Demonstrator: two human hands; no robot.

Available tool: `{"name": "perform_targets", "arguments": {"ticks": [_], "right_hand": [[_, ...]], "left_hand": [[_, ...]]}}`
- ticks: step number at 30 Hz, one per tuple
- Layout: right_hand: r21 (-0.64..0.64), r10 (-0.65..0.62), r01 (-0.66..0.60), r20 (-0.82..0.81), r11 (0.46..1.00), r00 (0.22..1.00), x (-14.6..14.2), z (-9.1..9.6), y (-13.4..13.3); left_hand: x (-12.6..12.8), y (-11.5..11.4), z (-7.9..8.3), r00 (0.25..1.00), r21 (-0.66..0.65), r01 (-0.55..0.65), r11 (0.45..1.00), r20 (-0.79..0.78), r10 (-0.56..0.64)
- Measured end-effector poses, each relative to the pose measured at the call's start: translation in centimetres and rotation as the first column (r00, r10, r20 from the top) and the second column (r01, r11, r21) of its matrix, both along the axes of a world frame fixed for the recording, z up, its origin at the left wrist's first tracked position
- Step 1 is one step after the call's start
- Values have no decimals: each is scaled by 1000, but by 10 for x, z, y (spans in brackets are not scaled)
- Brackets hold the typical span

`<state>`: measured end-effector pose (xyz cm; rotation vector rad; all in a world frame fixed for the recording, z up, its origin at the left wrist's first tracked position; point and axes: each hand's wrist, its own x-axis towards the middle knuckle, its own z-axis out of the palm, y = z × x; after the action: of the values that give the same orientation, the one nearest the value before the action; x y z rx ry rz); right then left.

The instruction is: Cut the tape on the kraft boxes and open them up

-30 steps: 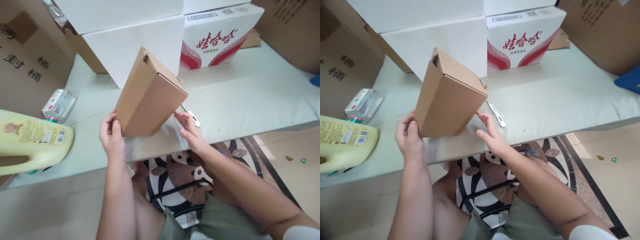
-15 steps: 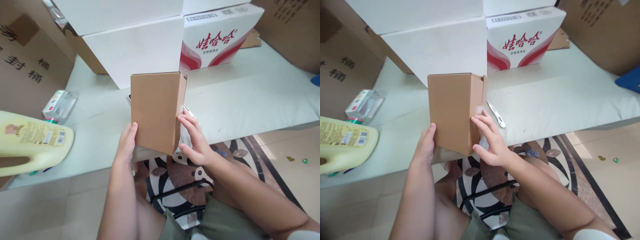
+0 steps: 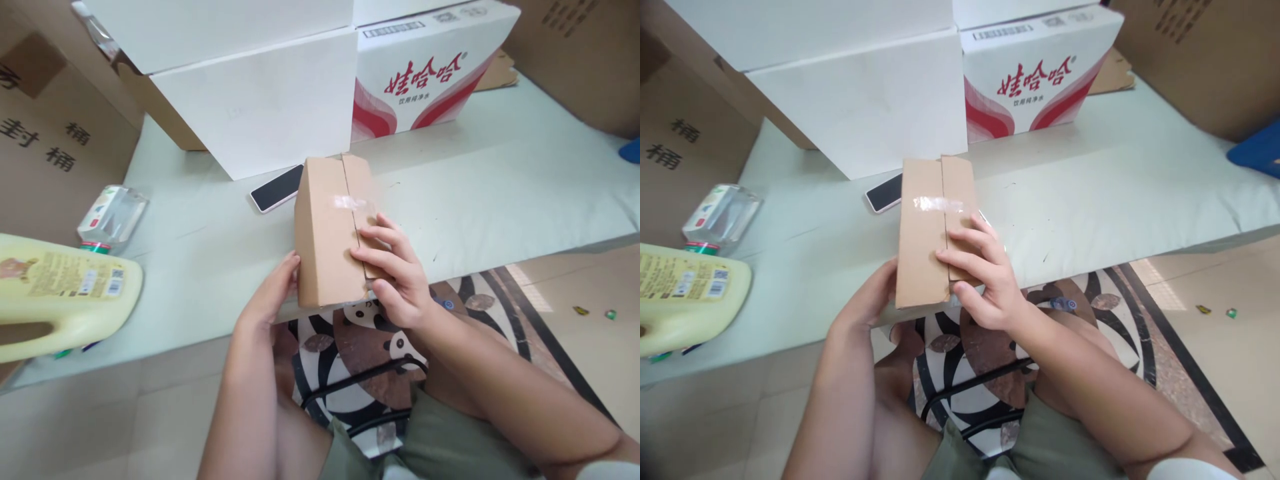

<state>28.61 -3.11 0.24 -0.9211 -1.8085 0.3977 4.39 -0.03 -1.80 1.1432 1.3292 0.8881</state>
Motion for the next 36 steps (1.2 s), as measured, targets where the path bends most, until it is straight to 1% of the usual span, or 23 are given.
{"name": "perform_targets", "arguments": {"ticks": [1, 3, 4, 5, 6, 7, 8, 9, 11, 13, 14, 16, 18, 19, 21, 24, 25, 27, 28, 29, 32, 34, 36], "right_hand": [[-39, 24, -23, 12, 999, 1000, 0, 0, 1], [-77, 88, -86, 31, 993, 996, -2, -1, 1], [-77, 122, -118, 46, 990, 991, -4, -1, 0], [-68, 158, -153, 69, 986, 985, -8, -1, -2], [-55, 198, -193, 95, 980, 976, -12, -2, -4], [-38, 243, -240, 115, 970, 963, -17, -2, -7], [-23, 293, -292, 125, 956, 948, -22, -2, -10], [-14, 339, -340, 121, 940, 933, -26, -2, -12], [13, 399, -402, 88, 916, 913, -31, -1, -15], [62, 404, -407, 51, 911, 913, -31, -1, -14], [89, 380, -381, 34, 920, 925, -30, -1, -12], [90, 257, -255, -8, 963, 966, -24, -2, -7], [-49, 73, -73, -2, 996, 997, -17, -5, 2], [-143, -15, 21, 41, 990, 999, -14, -8, 6], [-281, -149, 199, 191, 939, 970, -7, -13, 16], [-335, -289, 458, 447, 824, 846, 4, -17, 29], [-359, -298, 524, 524, 772, 798, 7, -17, 32], [-436, -240, 598, 635, 673, 734, 12, -15, 37], [-472, -194, 611, 668, 636, 719, 13, -14, 38], [-497, -153, 614, 688, 613, 710, 14, -12, 39], [-500, -106, 618, 719, 607, 687, 13, -9, 38], [-501, -104, 622, 724, 602, 682, 11, -6, 38], [-522, -120, 608, 692, 599, 712, 9, -2, 37]], "left_hand": [[-3, 3, -4, 999, 13, -29, 999, -31, 29], [-11, 9, -7, 979, 104, -188, 977, -64, 195], [-15, 11, -7, 956, 204, -275, 940, -47, 290], [-18, 11, -4, 936, 315, -333, 889, -6, 353], [-21, 11, 1, 928, 412, -357, 838, 57, 368], [-23, 9, 7, 933, 484, -352, 801, 115, 340], [-24, 7, 13, 943, 534, -330, 778, 142, 303], [-24, 4, 19, 955, 569, -290, 770, 125, 268], [-24, -1, 28, 980, 609, -175, 773, 34, 196], [-24, -3, 29, 986, 608, -107, 786, -35, 161], [-25, -4, 28, 986, 603, -102, 791, -46, 162], [-26, -3, 23, 980, 595, -135, 792, -37, 195], [-27, -2, 19, 969, 600, -195, 776, -5, 248], [-27, -1, 18, 963, 598, -224, 769, 14, 270], [-26, -1, 19, 952, 584, -271, 765, 44, 304], [-25, -1, 21, 945, 547, -301, 781, 58, 323], [-25, -1, 21, 942, 539, -309, 784, 60, 330], [-26, -1, 20, 940, 534, -310, 787, 48, 338], [-26, -1, 19, 940, 540, -304, 785, 36, 339], [-26, -1, 17, 942, 549, -293, 783, 25, 336], [-22, -3, 13, 957, 593, -245, 767, 21, 290], [-18, -5, 11, 965, 651, -214, 728, 27, 260], [-13, -7, 10, 968, 717, -175, 675, 1, 250]]}}
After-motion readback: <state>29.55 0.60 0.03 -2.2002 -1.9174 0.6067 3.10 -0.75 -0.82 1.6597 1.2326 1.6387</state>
